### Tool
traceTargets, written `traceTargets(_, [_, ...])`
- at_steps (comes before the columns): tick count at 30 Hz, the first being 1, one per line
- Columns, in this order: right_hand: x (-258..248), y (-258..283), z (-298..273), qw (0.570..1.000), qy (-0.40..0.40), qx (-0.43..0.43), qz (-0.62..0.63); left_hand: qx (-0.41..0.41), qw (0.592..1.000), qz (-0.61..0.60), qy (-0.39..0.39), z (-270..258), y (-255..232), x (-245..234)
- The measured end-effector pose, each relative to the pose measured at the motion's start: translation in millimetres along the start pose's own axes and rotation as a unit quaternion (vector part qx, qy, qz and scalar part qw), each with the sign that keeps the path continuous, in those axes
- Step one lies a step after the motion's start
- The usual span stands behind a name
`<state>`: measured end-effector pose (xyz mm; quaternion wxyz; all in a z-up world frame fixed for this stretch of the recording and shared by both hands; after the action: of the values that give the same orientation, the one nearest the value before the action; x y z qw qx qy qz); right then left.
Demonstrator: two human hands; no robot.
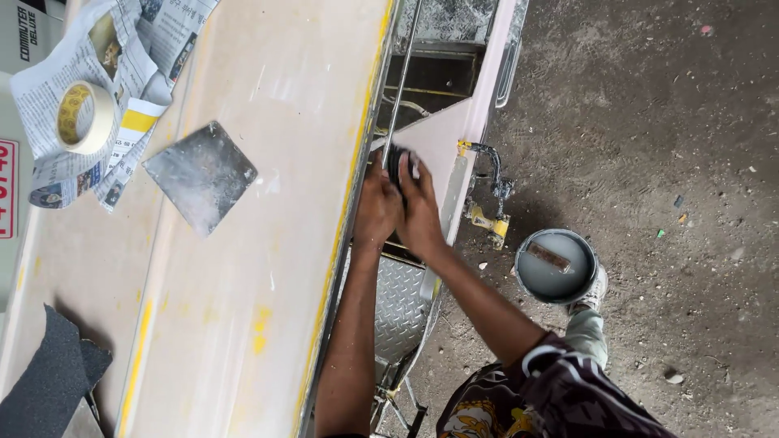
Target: The person wets a sanding block in a bucket and then sands the side panel of a white vehicle. The person repeatedly dips the sanding block into the bucket to keep it wet while smoothing the vehicle's surface.
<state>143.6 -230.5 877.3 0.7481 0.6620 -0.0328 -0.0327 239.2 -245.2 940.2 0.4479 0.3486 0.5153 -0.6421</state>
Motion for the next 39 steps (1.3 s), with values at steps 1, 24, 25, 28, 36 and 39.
traceTargets(1, [2,-5,-9,1.0,0.0,-0.005,-0.001,0.002,1.0,-0.001,-0.005,3,2,0])
traceTargets(24, [-2,-1,3,0.978,0.037,-0.143,-0.148,-0.121,0.981,-0.118,0.094,-1,17,18])
traceTargets(25, [-4,-1,12,0.978,0.038,-0.138,-0.149,-0.123,0.98,-0.119,0.099,-5,19,22])
traceTargets(28, [-3,-10,30,0.997,0.023,0.012,-0.07,-0.034,0.998,-0.052,0.024,-2,17,16])
traceTargets(36, [-9,-30,55,0.993,0.02,0.1,-0.065,-0.124,0.99,-0.051,0.048,1,36,37])
traceTargets(39, [1,-13,24,0.996,0.038,0.037,-0.067,-0.154,0.977,-0.118,0.089,3,32,30])
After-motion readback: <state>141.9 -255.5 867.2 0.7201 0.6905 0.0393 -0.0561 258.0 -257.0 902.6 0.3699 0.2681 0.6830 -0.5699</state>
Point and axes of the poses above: each hand's wrist, its own z-axis towards the middle knuckle, its own x-axis out of the palm, y = z × x, the point moved 5 cm from there along z, towards the middle knuckle, and after that the axes turned 7 degrees about z, right-handed, at the moved point
